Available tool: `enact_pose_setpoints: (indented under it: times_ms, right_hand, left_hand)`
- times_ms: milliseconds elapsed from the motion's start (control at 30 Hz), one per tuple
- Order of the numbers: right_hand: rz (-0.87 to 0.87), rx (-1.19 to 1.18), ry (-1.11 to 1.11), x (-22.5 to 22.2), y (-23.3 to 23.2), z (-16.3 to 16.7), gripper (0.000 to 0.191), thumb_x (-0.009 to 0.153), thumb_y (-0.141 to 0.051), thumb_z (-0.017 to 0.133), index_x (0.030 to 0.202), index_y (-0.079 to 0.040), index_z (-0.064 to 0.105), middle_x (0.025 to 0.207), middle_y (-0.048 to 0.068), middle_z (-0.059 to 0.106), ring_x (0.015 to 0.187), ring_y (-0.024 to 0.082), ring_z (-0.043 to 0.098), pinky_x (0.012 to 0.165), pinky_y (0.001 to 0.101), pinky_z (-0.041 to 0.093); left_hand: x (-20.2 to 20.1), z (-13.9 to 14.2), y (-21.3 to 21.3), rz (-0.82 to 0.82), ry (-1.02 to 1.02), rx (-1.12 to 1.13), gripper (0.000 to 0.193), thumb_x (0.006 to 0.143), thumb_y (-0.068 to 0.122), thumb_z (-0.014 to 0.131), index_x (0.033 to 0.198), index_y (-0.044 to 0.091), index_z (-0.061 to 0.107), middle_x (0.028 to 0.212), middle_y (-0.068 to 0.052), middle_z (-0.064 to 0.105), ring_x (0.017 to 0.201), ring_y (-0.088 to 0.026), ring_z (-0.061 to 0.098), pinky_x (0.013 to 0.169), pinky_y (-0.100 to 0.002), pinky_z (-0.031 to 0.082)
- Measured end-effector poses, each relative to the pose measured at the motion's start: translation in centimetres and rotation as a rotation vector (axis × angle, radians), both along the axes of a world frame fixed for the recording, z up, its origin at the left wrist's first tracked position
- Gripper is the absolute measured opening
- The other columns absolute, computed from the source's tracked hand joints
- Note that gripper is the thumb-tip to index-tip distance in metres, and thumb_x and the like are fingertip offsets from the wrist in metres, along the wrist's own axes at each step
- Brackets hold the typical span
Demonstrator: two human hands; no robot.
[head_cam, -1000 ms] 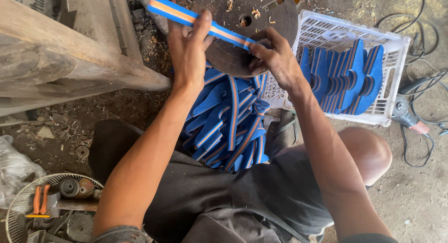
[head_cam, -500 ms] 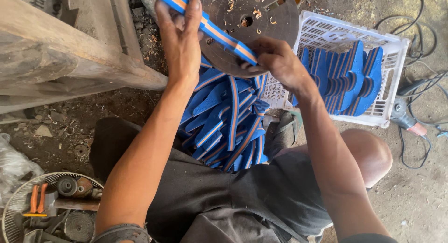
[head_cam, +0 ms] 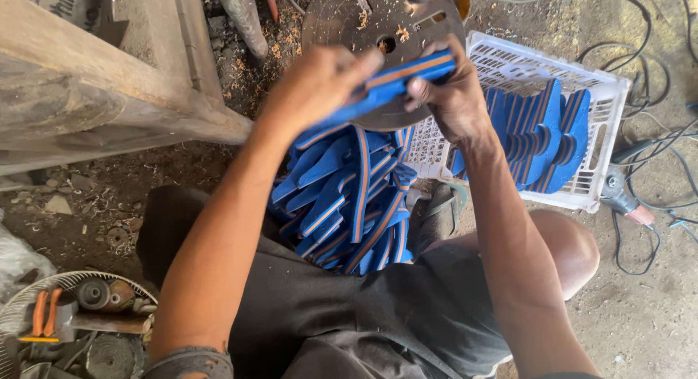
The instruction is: The person holds blue flip-flops against a rotating grinding wheel to smooth the edges. They handle the sandals one at a time, rotating them to grind different sides, then place the finished items into a white plastic crate.
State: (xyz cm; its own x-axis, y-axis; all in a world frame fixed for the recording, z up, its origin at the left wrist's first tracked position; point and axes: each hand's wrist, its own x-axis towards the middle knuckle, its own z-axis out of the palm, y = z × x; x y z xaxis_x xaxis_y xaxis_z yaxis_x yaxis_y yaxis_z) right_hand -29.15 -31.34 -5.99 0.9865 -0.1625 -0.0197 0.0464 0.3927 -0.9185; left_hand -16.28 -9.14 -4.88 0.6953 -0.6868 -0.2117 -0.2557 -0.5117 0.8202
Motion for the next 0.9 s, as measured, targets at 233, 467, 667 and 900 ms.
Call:
enact_pose_setpoints:
  times_ms: [233, 467, 667, 900]
  right_hand:
    - [-0.205, 0.037, -0.060, 1.0, -1.0, -0.9, 0.036, 0.094, 0.002, 0.080, 0.112, -0.004, 0.049, 0.095, 0.016, 0.071, 0.079, 0.023, 0.073, 0.071, 0.0295, 0.065]
    - [-0.208, 0.075, -0.062, 2.6, -1.4, -1.0, 0.034, 0.099, 0.004, 0.077, 0.116, -0.003, 0.048, 0.102, 0.015, 0.069, 0.082, 0.022, 0.073, 0.073, 0.0295, 0.066]
    - [-0.303, 0.008, -0.003, 3.0, -0.5, -0.6, 0.046, 0.098, 0.006, 0.074, 0.129, -0.005, 0.042, 0.111, 0.015, 0.068, 0.091, 0.022, 0.075, 0.081, 0.0318, 0.069]
    - [-0.302, -0.142, 0.005, 3.4, -0.8, -0.7, 0.046, 0.102, 0.002, 0.076, 0.129, 0.002, 0.040, 0.111, 0.023, 0.070, 0.094, 0.028, 0.077, 0.087, 0.0357, 0.070]
  left_hand:
    - [3.5, -4.5, 1.9, 0.540, 0.054, -0.416, 0.055, 0.097, 0.043, 0.073, 0.116, -0.005, 0.055, 0.113, -0.022, 0.065, 0.103, -0.028, 0.066, 0.085, -0.045, 0.058]
    - [4.1, -6.0, 1.1, 0.583, 0.663, -0.959, 0.048, 0.093, 0.036, 0.080, 0.121, 0.002, 0.061, 0.123, -0.013, 0.066, 0.118, -0.023, 0.064, 0.103, -0.047, 0.059]
    - [3.9, -5.9, -1.1, 0.740, 0.765, -0.818, 0.052, 0.086, 0.040, 0.072, 0.124, 0.009, 0.056, 0.110, -0.016, 0.068, 0.097, -0.032, 0.071, 0.085, -0.047, 0.061]
    - [4.1, -6.0, -1.8, 0.724, 0.647, -0.845, 0.051, 0.090, 0.040, 0.072, 0.125, 0.005, 0.060, 0.113, -0.014, 0.071, 0.100, -0.026, 0.071, 0.089, -0.043, 0.061]
